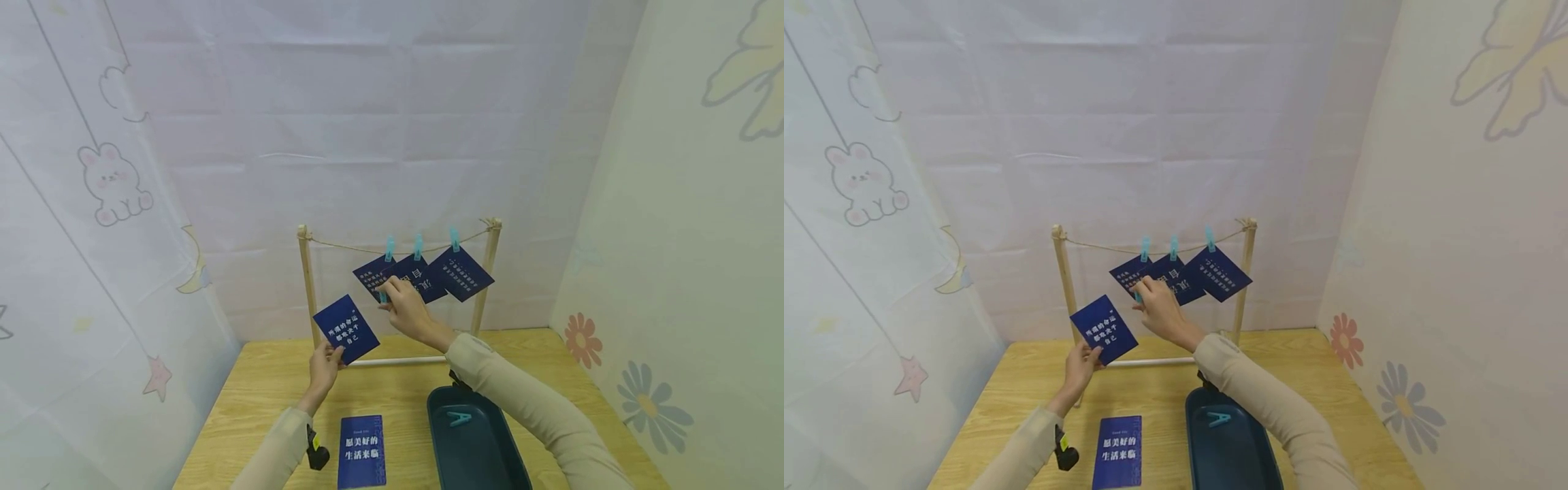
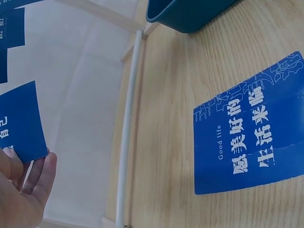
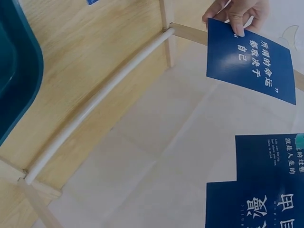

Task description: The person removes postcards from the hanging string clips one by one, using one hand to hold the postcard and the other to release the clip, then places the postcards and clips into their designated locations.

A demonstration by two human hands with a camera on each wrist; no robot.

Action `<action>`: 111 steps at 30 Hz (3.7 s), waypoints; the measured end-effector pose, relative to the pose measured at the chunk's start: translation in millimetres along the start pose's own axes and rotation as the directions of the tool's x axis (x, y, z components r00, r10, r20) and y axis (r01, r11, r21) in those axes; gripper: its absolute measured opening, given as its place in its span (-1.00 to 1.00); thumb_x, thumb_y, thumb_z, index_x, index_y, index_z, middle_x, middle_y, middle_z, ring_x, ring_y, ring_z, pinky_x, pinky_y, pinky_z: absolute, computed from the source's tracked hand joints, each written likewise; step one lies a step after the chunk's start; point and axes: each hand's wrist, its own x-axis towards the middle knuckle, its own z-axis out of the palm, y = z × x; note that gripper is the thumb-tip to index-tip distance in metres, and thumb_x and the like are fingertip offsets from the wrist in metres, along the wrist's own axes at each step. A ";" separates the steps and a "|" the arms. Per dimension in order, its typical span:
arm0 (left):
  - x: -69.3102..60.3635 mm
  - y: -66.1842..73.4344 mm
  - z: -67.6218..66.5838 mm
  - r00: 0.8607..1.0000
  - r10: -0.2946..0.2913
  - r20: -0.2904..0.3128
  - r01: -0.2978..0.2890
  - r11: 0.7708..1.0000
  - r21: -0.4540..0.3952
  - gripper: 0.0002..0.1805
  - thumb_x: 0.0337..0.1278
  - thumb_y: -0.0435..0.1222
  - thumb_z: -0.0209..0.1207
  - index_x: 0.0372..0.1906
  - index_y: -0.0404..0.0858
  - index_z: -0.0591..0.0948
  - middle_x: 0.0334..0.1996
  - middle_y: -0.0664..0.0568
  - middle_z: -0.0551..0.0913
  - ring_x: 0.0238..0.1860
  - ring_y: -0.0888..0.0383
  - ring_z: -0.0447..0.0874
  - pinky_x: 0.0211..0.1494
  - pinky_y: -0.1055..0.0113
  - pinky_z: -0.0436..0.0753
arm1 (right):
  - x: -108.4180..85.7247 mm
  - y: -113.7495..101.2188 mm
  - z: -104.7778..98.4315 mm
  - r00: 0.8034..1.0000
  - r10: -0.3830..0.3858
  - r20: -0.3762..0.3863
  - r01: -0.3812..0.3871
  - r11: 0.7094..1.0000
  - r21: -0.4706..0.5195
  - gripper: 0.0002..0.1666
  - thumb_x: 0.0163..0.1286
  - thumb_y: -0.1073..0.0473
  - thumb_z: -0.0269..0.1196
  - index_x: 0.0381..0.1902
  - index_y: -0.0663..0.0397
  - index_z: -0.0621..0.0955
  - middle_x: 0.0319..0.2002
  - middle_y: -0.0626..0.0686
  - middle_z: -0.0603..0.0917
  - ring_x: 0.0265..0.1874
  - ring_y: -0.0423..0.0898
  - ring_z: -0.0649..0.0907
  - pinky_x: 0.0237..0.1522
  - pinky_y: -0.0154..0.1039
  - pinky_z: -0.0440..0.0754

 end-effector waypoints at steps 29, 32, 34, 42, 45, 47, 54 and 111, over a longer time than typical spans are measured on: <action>-21.7 -25.4 -19.7 0.995 -0.041 0.088 0.038 0.999 0.037 -0.90 0.32 -0.56 0.12 -0.20 -0.60 0.48 -0.35 -0.39 0.65 -0.49 -0.12 0.67 -0.38 0.13 0.78 | -59.6 12.7 2.9 0.988 -0.044 0.151 0.039 0.999 0.032 -0.55 0.23 0.32 0.43 0.07 0.28 0.59 -0.07 0.13 0.60 -0.33 -0.05 0.64 -0.30 -0.25 0.68; -27.2 -29.9 -21.9 0.992 -0.041 0.117 0.037 0.999 0.037 -0.89 0.33 -0.55 0.11 -0.18 -0.59 0.48 -0.34 -0.40 0.65 -0.47 -0.12 0.67 -0.38 0.14 0.78 | -65.2 12.5 0.6 0.985 -0.056 0.165 0.049 0.998 0.048 -0.56 0.22 0.33 0.43 0.05 0.30 0.60 -0.13 0.15 0.60 -0.35 -0.02 0.62 -0.33 -0.23 0.66; -31.2 -34.1 -22.9 0.990 -0.060 0.127 0.056 0.998 0.028 -0.90 0.33 -0.54 0.12 -0.19 -0.57 0.49 -0.34 -0.38 0.65 -0.48 -0.08 0.66 -0.38 0.13 0.78 | -69.5 12.0 -1.8 0.981 -0.054 0.184 0.047 0.998 0.045 -0.56 0.23 0.30 0.43 0.05 0.30 0.60 -0.15 0.13 0.60 -0.33 -0.01 0.63 -0.31 -0.23 0.67; -45.7 -50.5 -24.4 0.985 -0.047 0.165 0.041 0.998 0.041 -0.85 0.33 -0.52 0.14 -0.20 -0.58 0.45 -0.47 -0.33 0.65 -0.63 0.07 0.60 -0.40 -0.05 0.75 | -87.1 16.6 -6.8 0.966 -0.031 0.256 0.025 0.999 0.026 -0.64 0.25 0.27 0.42 0.00 0.20 0.61 -0.11 0.08 0.62 -0.16 -0.05 0.64 -0.14 -0.22 0.69; -50.3 -53.0 -25.6 0.982 -0.030 0.187 0.025 0.999 0.026 -0.84 0.31 -0.53 0.15 -0.17 -0.61 0.46 -0.47 -0.38 0.64 -0.62 -0.05 0.64 -0.43 -0.04 0.75 | -93.2 18.5 -8.7 0.960 -0.038 0.279 0.029 0.999 0.035 -0.67 0.24 0.29 0.42 -0.05 0.18 0.61 -0.13 0.08 0.62 -0.18 -0.04 0.65 -0.16 -0.21 0.70; -52.7 -54.3 -26.6 0.979 -0.010 0.202 0.004 1.000 0.030 -0.84 0.31 -0.54 0.15 -0.17 -0.63 0.46 -0.48 -0.41 0.64 -0.62 -0.09 0.65 -0.46 0.02 0.75 | -97.2 19.5 -10.2 0.954 -0.036 0.297 0.024 0.999 0.046 -0.68 0.25 0.31 0.42 -0.05 0.18 0.61 -0.13 0.09 0.62 -0.18 -0.01 0.65 -0.16 -0.21 0.70; -58.9 -58.2 -26.7 0.972 -0.022 0.232 0.016 0.999 0.030 -0.85 0.31 -0.56 0.13 -0.17 -0.65 0.46 -0.48 -0.42 0.64 -0.57 -0.19 0.67 -0.48 0.10 0.76 | -110.9 22.5 -11.5 0.940 0.002 0.342 -0.021 0.998 0.051 -0.65 0.23 0.35 0.42 -0.02 0.20 0.61 -0.14 0.11 0.61 -0.19 0.00 0.66 -0.17 -0.18 0.72; -89.7 -83.3 -53.0 0.776 -0.169 0.608 0.175 0.983 0.050 -0.91 0.31 -0.62 0.05 -0.32 -0.63 0.43 -0.55 -0.10 0.55 -0.57 0.10 0.62 -0.49 0.05 0.76 | -222.9 29.4 -3.9 0.727 0.098 0.680 -0.143 0.990 0.010 -0.51 0.12 0.60 0.30 -0.01 0.15 0.62 -0.10 0.07 0.60 -0.13 -0.08 0.65 -0.10 -0.27 0.69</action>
